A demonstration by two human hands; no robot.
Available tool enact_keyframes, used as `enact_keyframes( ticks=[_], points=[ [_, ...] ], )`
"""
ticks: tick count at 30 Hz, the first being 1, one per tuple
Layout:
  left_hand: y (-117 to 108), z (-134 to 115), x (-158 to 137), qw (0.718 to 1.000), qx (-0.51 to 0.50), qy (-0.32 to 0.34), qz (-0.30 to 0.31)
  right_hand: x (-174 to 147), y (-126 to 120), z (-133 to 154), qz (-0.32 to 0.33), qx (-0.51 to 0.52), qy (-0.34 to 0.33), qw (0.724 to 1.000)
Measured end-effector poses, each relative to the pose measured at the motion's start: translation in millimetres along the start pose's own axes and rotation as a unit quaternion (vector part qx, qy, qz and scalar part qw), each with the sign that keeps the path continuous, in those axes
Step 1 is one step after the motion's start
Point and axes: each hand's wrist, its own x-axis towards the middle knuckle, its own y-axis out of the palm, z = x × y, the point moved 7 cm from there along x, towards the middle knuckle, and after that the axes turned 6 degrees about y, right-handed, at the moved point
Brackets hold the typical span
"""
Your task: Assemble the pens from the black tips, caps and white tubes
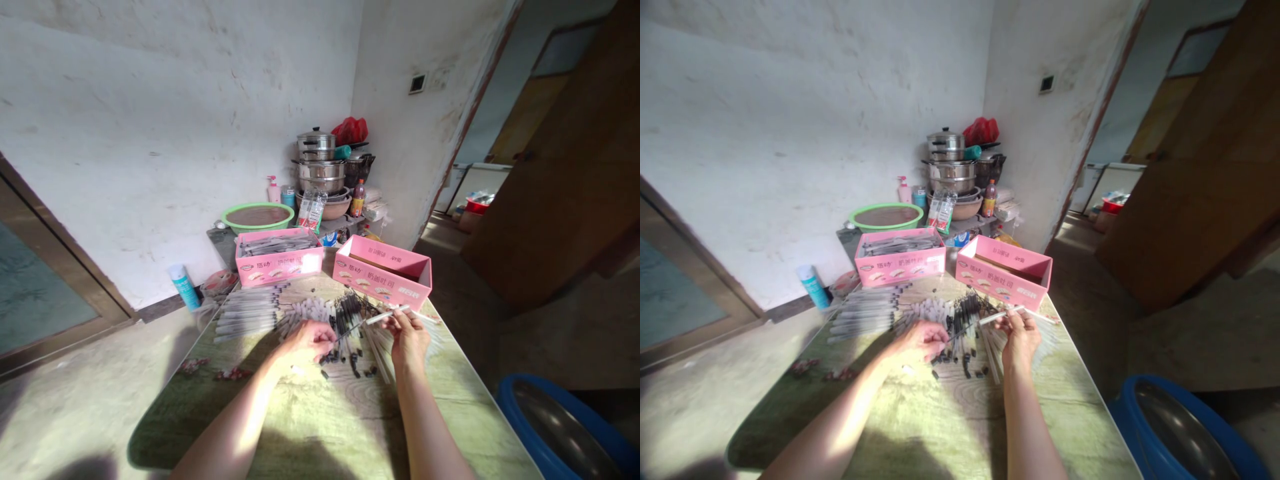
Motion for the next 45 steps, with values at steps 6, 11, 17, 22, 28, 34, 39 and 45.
enact_keyframes(
  ticks=[6,11,17,22,28,34,39,45],
  points=[
    [4.2,-6.3,-1.2,0.999,0.027,0.004,0.036,-1.1,2.0,2.3,0.003,-0.003,-0.013,1.0],
    [3.2,-2.7,-1.0,0.999,0.021,0.012,0.03,-1.5,3.4,-0.4,0.012,-0.022,-0.014,1.0],
    [0.1,5.1,3.8,0.999,-0.04,0.011,-0.024,-8.4,15.8,-17.3,0.079,-0.058,0.042,0.994],
    [-5.9,-1.3,8.7,0.989,-0.11,0.046,-0.089,-19.3,29.5,-40.8,0.164,-0.108,0.123,0.973],
    [-22.2,-8.4,8.6,0.977,-0.118,0.084,-0.157,-21.6,29.9,-52.0,0.195,-0.089,0.195,0.957],
    [-35.3,-11.2,2.5,0.981,0.027,0.065,-0.18,-10.7,18.6,-44.1,0.136,-0.005,0.203,0.97],
    [-20.8,-16.4,0.0,0.972,0.201,0.078,-0.098,-10.5,18.0,-44.6,0.119,0.021,0.21,0.97],
    [-11.3,-17.4,0.8,0.971,0.205,0.073,-0.099,-12.2,19.7,-46.0,0.132,0.005,0.215,0.968]
  ],
)
